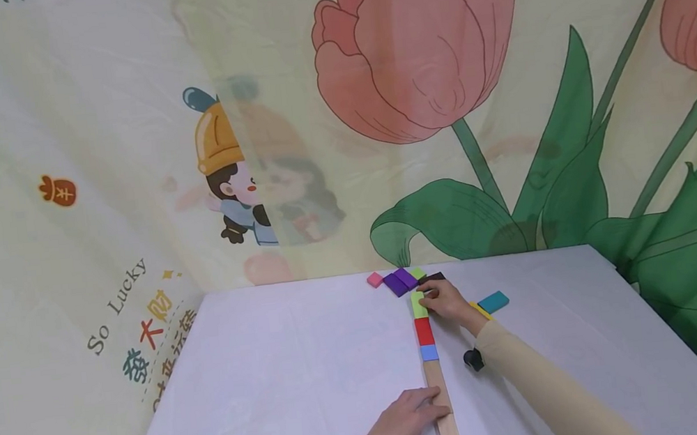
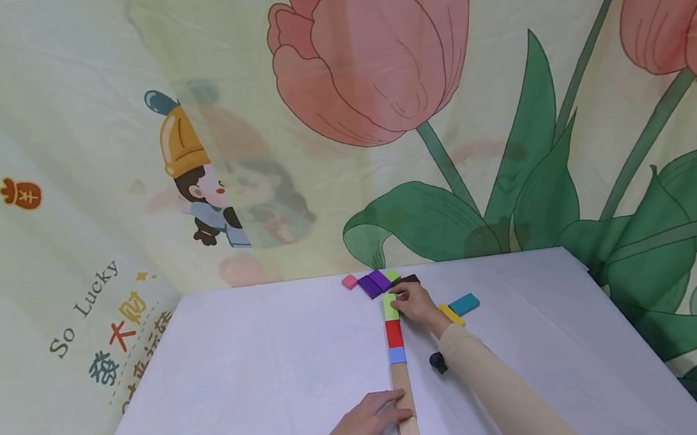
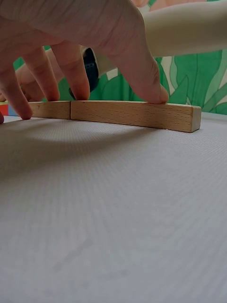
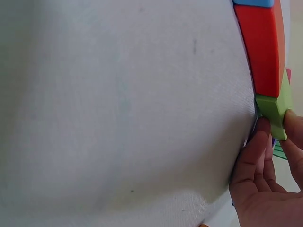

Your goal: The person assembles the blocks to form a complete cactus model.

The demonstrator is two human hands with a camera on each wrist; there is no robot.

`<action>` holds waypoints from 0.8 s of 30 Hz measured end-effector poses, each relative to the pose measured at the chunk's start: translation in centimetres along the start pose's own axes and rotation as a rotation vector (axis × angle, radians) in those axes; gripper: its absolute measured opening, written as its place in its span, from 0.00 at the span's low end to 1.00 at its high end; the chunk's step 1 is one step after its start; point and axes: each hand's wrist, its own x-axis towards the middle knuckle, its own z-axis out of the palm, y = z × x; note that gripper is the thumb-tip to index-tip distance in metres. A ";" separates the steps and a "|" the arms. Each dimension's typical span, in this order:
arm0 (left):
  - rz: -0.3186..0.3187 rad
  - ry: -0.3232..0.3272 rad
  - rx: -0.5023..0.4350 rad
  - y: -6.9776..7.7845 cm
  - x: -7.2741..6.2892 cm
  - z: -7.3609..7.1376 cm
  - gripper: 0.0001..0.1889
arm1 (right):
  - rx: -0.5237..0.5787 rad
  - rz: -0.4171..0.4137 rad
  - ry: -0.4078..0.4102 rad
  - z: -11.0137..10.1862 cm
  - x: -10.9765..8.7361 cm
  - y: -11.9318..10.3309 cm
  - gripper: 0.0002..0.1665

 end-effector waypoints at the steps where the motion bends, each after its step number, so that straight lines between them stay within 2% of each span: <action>1: 0.007 0.008 0.009 0.0 0.0 0.0 0.36 | -0.001 -0.002 -0.003 0.0 0.0 0.0 0.19; 5: 0.023 0.021 0.025 0.0 -0.1 0.1 0.36 | -0.013 -0.007 -0.009 0.1 0.1 0.0 0.19; 19: -0.008 -0.017 0.004 0.2 0.1 0.0 0.36 | -0.045 -0.015 0.006 0.0 -0.2 0.3 0.18; 24: 0.001 0.002 0.024 0.1 0.0 -0.1 0.36 | -0.040 -0.047 0.035 -1.2 -0.6 0.1 0.18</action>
